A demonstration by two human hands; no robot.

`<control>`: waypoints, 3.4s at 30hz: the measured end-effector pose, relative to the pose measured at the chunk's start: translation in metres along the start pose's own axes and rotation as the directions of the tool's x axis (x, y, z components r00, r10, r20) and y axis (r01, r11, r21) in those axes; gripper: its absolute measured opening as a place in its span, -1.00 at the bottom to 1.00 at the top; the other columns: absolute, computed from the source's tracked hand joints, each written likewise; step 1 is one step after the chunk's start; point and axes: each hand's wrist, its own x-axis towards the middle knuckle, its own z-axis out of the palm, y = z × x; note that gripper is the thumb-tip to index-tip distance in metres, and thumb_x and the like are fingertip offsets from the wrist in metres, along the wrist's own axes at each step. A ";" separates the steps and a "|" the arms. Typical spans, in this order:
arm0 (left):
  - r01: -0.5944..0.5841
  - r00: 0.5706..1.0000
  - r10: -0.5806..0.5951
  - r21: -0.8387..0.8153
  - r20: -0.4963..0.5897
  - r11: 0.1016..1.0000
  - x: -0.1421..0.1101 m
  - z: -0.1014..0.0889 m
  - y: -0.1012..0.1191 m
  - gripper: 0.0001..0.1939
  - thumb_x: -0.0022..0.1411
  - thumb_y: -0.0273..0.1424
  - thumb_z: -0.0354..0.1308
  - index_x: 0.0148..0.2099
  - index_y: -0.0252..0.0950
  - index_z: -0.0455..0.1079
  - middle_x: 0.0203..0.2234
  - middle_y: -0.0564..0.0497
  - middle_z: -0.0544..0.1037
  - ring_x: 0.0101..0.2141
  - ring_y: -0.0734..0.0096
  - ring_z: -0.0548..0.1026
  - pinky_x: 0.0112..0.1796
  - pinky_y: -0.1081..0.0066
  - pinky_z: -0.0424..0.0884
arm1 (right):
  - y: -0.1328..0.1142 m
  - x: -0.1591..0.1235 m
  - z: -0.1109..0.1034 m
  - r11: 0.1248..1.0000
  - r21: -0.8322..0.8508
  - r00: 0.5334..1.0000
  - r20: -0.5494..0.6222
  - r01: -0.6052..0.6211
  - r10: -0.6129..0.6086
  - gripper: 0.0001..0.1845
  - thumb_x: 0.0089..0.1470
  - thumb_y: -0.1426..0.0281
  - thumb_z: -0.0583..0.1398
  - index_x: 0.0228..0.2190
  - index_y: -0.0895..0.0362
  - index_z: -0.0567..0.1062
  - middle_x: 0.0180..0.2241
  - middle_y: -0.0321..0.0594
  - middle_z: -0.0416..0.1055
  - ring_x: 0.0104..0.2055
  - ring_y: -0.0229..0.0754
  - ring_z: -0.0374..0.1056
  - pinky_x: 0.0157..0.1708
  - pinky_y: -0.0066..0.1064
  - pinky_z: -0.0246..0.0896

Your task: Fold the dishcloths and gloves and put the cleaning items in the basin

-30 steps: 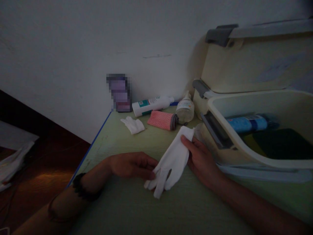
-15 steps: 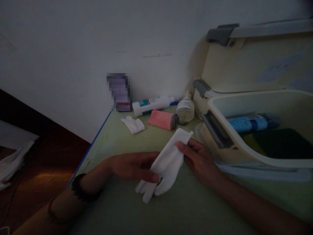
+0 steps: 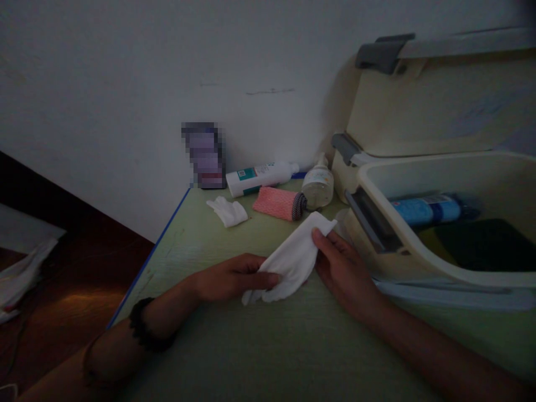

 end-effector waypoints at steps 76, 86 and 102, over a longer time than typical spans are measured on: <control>-0.074 0.977 -0.022 -0.440 -0.210 0.895 0.014 0.009 -0.009 -0.76 0.03 -0.33 0.26 -0.30 -0.43 0.46 -0.54 0.07 0.46 -0.55 0.58 0.32 -0.51 0.54 0.18 | 0.000 -0.026 0.007 0.096 -0.507 0.479 0.711 0.857 -0.515 -0.83 0.01 0.53 0.18 -0.32 0.10 0.32 -0.37 -0.23 0.38 -0.29 -0.20 0.29 -0.29 -0.31 0.26; -0.069 0.981 -0.024 -0.463 -0.190 0.884 0.016 0.008 -0.014 -0.84 0.06 -0.37 0.21 -0.37 -0.40 0.40 -0.58 0.10 0.36 -0.60 0.61 0.24 -0.58 0.56 0.13 | -0.002 -0.023 0.011 -0.007 -0.459 0.418 0.815 0.888 -0.402 -0.96 0.08 0.48 0.17 -0.35 0.17 0.44 -0.36 -0.23 0.49 -0.24 -0.24 0.37 -0.18 -0.36 0.30; -0.075 0.977 -0.044 -0.526 -0.210 0.847 0.016 0.005 -0.011 -0.83 0.06 -0.38 0.21 -0.42 -0.43 0.37 -0.63 0.08 0.34 -0.62 0.60 0.28 -0.56 0.56 0.21 | -0.007 -0.026 0.012 -0.018 -0.455 0.436 0.864 0.891 -0.251 -0.84 0.12 0.44 0.13 -0.33 0.22 0.51 -0.23 -0.17 0.51 -0.11 -0.18 0.35 -0.03 -0.33 0.21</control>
